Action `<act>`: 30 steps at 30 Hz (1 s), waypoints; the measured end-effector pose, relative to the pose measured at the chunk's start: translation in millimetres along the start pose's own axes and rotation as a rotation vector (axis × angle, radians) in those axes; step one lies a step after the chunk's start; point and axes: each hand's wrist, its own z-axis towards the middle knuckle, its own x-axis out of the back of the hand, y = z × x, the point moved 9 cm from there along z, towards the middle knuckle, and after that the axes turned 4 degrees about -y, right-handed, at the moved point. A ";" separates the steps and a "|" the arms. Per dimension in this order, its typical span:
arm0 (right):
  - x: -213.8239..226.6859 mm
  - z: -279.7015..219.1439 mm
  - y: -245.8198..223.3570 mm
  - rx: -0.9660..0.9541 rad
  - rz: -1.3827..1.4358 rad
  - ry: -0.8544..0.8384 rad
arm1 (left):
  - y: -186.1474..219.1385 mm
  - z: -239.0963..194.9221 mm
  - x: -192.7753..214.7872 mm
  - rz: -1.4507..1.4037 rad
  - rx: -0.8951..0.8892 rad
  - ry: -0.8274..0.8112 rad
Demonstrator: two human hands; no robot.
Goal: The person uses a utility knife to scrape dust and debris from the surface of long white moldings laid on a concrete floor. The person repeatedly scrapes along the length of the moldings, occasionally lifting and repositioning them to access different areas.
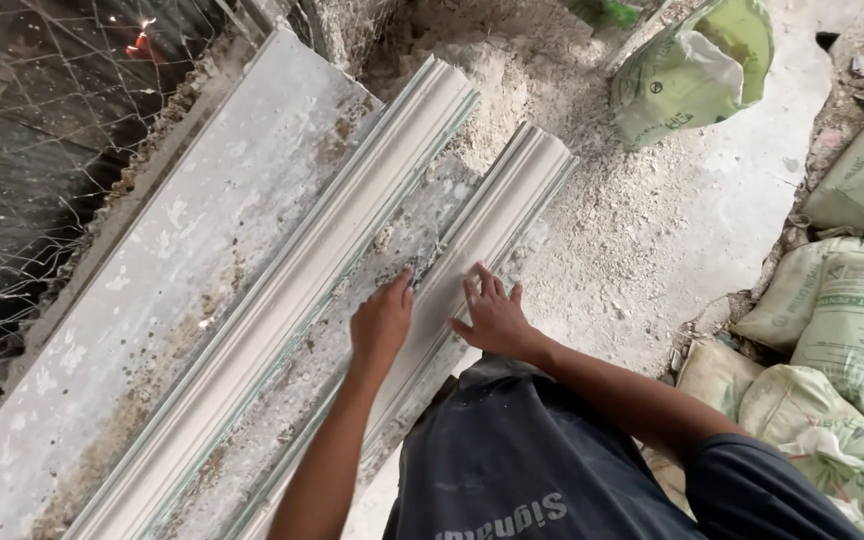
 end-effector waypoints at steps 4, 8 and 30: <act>17.0 31.1 42.2 0.198 0.040 0.078 | -4.6 -7.7 16.4 0.006 0.053 -0.103; 91.0 39.5 94.9 -0.001 0.177 0.261 | -0.5 0.0 4.3 0.032 -0.001 -0.015; 128.8 75.6 137.7 -0.162 0.153 0.325 | 143.7 174.4 -20.9 0.054 -0.323 -0.087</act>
